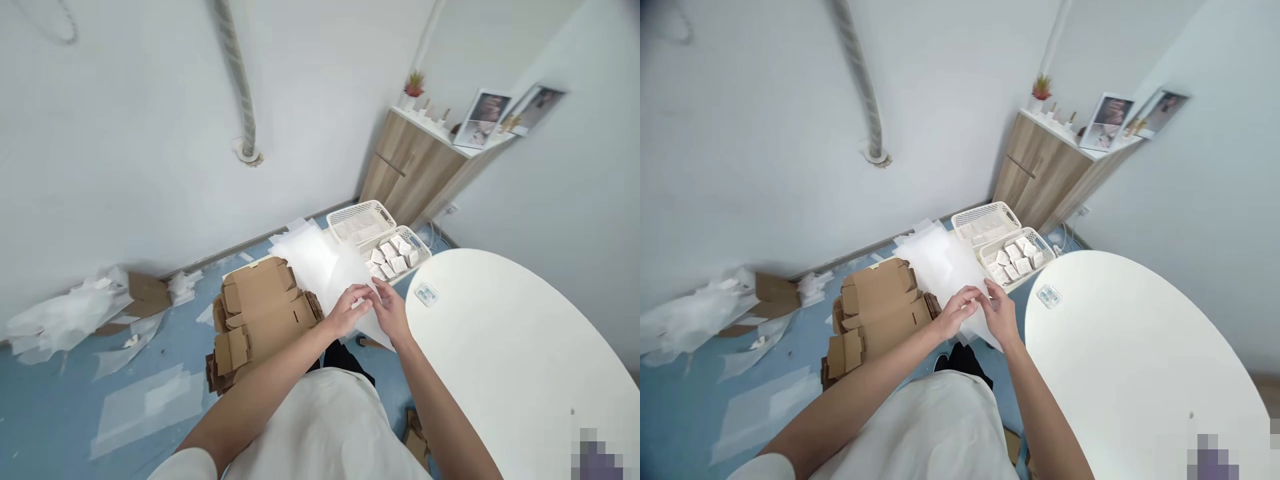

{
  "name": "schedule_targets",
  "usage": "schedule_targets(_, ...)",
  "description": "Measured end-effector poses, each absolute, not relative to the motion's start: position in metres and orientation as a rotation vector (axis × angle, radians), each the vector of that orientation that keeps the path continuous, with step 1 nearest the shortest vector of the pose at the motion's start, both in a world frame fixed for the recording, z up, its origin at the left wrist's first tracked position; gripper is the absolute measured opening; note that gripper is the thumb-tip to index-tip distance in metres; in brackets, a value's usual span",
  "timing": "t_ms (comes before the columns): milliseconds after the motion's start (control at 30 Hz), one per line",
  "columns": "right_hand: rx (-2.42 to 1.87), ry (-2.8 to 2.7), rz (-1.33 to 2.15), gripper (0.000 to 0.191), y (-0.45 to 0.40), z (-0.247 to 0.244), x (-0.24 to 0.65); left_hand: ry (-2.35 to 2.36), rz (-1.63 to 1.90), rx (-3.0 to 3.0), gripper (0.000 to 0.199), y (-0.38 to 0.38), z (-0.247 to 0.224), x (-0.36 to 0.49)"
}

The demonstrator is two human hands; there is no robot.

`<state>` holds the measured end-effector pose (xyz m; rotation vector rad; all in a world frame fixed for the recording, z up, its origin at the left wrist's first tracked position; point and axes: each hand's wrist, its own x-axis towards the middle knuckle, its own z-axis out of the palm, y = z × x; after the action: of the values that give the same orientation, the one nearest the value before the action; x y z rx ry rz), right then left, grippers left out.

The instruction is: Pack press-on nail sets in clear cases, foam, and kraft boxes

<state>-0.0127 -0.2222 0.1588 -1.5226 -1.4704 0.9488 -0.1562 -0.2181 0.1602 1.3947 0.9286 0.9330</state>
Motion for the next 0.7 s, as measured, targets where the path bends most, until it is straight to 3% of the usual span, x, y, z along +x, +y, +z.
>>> schedule_targets(133,-1.592,-1.259,0.826,0.039,-0.269,0.165,0.025,1.038,0.866,1.528,0.038,-0.240,0.161,-0.127)
schedule_targets(233,-1.653,-1.013,0.780,0.036,-0.302,0.172,0.056,1.264,0.892,1.516,0.071,-0.245,0.152,-0.109)
schedule_targets(300,-1.650,-0.861,0.771,0.034,-0.323,0.176,0.075,1.356,0.840,1.424,0.076,-0.245,0.141,-0.095)
schedule_targets(500,-1.679,-0.525,0.710,0.037,-0.382,0.167,0.132,1.023,0.543,1.347,0.036,-0.253,0.115,-0.030)
schedule_targets(700,-1.820,-0.329,0.580,0.021,-0.440,0.136,0.205,0.990,0.456,1.518,0.029,-0.274,0.097,0.054)
